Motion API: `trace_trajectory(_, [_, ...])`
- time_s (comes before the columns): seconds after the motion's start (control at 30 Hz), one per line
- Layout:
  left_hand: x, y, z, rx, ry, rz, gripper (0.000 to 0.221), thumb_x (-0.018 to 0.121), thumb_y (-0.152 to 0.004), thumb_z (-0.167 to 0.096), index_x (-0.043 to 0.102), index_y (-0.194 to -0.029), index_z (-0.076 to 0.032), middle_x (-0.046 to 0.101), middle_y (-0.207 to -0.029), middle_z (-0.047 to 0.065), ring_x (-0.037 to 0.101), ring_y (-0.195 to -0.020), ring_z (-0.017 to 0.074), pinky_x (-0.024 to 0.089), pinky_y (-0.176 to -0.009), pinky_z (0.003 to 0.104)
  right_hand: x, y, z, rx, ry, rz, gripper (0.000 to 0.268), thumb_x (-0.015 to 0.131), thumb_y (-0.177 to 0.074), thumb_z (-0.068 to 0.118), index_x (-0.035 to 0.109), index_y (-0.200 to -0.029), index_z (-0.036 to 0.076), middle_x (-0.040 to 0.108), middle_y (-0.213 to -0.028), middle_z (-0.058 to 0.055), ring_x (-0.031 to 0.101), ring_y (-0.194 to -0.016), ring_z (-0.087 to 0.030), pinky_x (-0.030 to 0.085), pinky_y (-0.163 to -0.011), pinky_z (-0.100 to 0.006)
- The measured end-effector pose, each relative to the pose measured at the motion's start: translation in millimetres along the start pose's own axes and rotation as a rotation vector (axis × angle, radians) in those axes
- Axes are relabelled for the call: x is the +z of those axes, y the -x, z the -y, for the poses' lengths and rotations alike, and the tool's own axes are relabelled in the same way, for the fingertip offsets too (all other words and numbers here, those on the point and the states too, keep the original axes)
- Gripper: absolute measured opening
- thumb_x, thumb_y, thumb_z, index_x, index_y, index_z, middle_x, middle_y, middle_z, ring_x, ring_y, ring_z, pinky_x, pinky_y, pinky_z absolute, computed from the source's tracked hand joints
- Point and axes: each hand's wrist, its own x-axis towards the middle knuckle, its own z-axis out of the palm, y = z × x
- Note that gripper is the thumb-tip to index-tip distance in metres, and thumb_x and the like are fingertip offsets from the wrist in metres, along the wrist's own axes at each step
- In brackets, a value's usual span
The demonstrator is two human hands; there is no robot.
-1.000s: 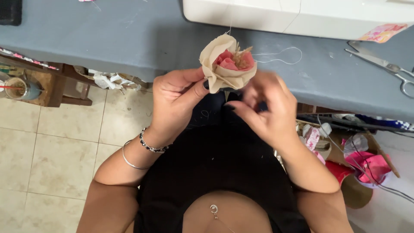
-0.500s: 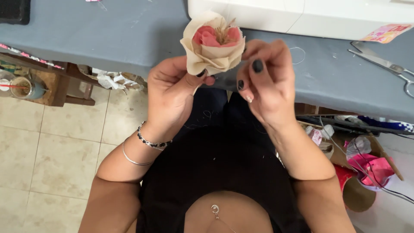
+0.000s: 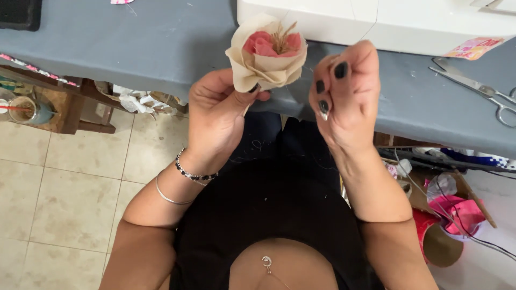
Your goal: Making decorative fabric flowers by cutting and assembling fabric petals
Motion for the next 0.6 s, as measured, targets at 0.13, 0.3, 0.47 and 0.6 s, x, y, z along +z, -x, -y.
trace_trajectory(0.13, [2.4, 0.2, -7.2, 0.046, -0.094, 0.049, 0.014, 0.078, -0.092, -0.010, 0.074, -0.104, -0.004, 0.075, -0.091, 0.012, 0.073, -0.083, 0.0230, 0.064, -0.083, 0.034, 12.5, 15.7, 10.8, 0.091, 0.104, -0.139, 0.022, 0.058, -0.108, 0.028, 0.040, -0.103, 0.016, 0.042, -0.073, -0.007, 0.030, -0.049, -0.006, 0.028, -0.042, -0.019])
trace_trajectory(0.3, [13.3, 6.4, -15.6, 0.105, -0.283, 0.051, 0.016, 0.077, -0.094, -0.011, 0.074, -0.107, -0.004, 0.077, -0.101, 0.012, 0.074, -0.092, 0.0167, 0.065, -0.086, 0.028, 5.7, 19.0, 12.2, 0.213, 0.456, 0.002, 0.011, 0.053, -0.107, 0.003, 0.048, -0.116, 0.001, 0.063, -0.085, -0.011, 0.059, -0.059, -0.012, 0.049, -0.053, -0.021])
trace_trajectory(0.47, [17.1, 7.1, -18.5, 0.219, -0.461, 0.023, 0.018, 0.078, -0.094, -0.003, 0.073, -0.112, -0.003, 0.076, -0.109, 0.014, 0.073, -0.098, 0.0140, 0.065, -0.090, 0.025, 19.3, 17.5, 26.6, 0.282, 0.844, 0.087, 0.017, 0.062, -0.104, 0.008, 0.069, -0.090, 0.001, 0.069, -0.074, -0.006, 0.070, -0.065, -0.013, 0.059, -0.064, -0.025])
trace_trajectory(0.6, [22.4, 5.2, -20.0, 0.176, -0.452, -0.034, 0.016, 0.076, -0.094, 0.000, 0.071, -0.108, -0.001, 0.076, -0.104, 0.012, 0.074, -0.095, 0.0147, 0.065, -0.089, 0.025, 20.6, 27.5, 34.3, -0.107, 1.235, 0.286, 0.018, 0.058, -0.108, 0.013, 0.072, -0.114, 0.005, 0.076, -0.104, -0.009, 0.072, -0.091, -0.027, 0.055, -0.082, -0.037])
